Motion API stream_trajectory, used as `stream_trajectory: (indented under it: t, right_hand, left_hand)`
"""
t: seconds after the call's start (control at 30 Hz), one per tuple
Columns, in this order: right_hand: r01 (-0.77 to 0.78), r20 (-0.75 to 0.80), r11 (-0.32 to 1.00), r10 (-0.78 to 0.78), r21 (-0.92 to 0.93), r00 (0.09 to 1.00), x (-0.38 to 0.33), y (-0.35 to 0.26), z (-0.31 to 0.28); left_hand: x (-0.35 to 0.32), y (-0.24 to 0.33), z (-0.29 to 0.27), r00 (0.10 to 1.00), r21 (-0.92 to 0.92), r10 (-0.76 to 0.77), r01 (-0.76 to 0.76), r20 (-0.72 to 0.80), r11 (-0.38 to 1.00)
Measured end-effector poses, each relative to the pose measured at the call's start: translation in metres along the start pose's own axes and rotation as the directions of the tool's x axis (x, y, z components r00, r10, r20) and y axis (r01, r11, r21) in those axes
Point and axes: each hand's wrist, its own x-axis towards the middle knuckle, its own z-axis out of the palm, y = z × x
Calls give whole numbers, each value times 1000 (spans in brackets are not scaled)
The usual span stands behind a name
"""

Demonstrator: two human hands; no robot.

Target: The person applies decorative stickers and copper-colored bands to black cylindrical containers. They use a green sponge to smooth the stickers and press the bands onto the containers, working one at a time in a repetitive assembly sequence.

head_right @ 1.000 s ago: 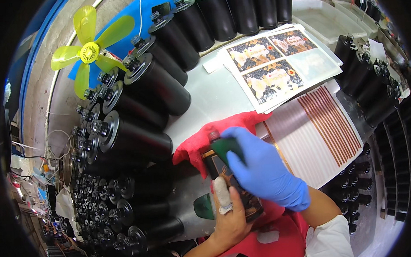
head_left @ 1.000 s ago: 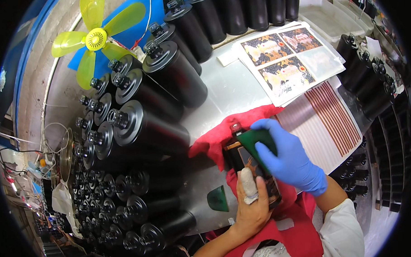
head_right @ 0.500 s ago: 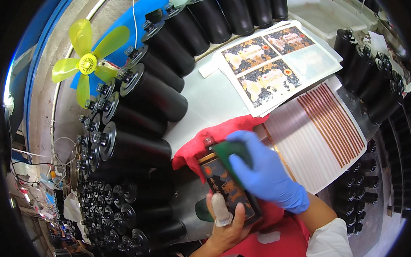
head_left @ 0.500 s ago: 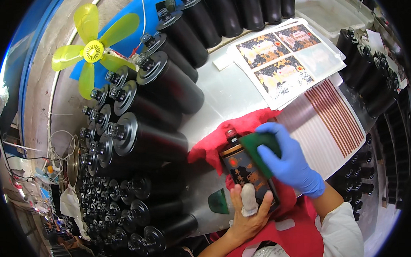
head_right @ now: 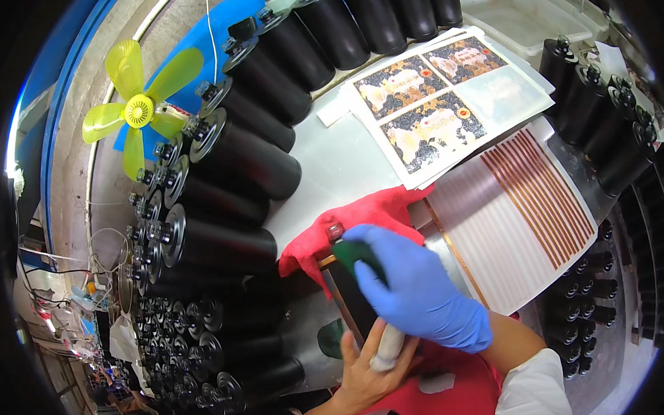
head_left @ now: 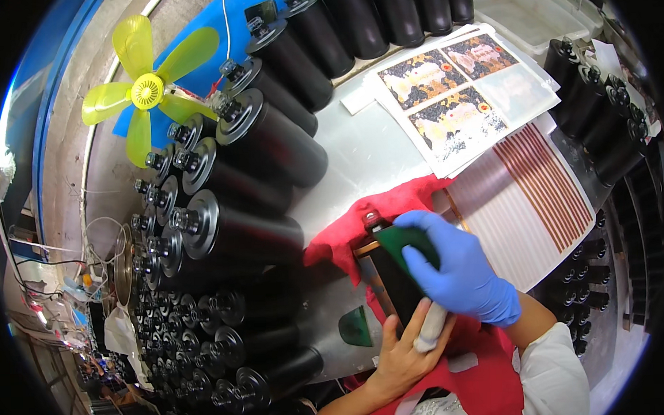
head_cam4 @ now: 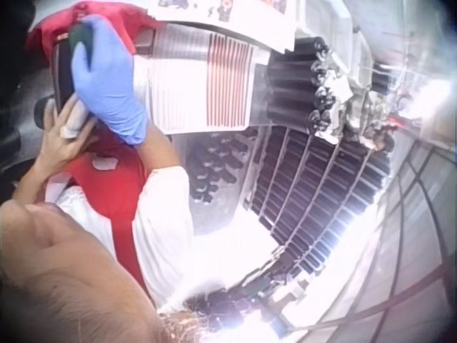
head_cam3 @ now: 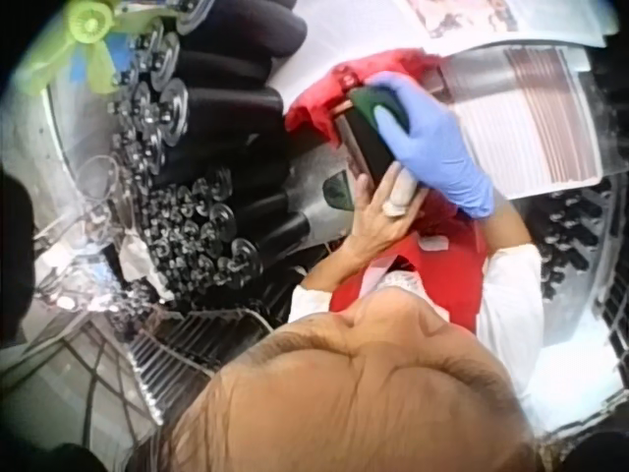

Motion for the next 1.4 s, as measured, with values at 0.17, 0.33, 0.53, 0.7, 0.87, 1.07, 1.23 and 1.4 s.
stream_trajectory:
  t: [0.17,0.33,0.53,0.7,0.87,1.07,1.23,1.4]
  right_hand:
    - [-253,2,936,260,247,966,-5,28,-1]
    - [-343,1,829,381,442,924,-14,62,-2]
    - [-179,-71,967,195,180,978,0,16,-6]
    - [-208,0,960,212,189,977,-5,17,0]
    - [-322,-8,854,356,409,934,-22,72,-3]
    - [-239,21,925,243,297,970,0,12,0]
    - [-359,-10,833,400,421,916,-22,64,-9]
    - [-483,75,532,615,695,785,-68,80,-54]
  left_hand:
    - [-20,5,14,985,48,-168,167,25,985]
    - [-59,2,37,943,-287,-325,292,-73,912]
    - [-38,10,23,955,-244,-266,230,-129,942]
    - [-21,3,23,941,-325,-331,294,-64,899]
    - [-59,0,40,876,-671,-465,423,129,609]
    - [-34,0,28,930,-556,-365,328,47,764]
    - [-53,-1,42,927,-740,-357,318,112,592]
    - [-50,-7,44,937,-799,-346,247,51,549]
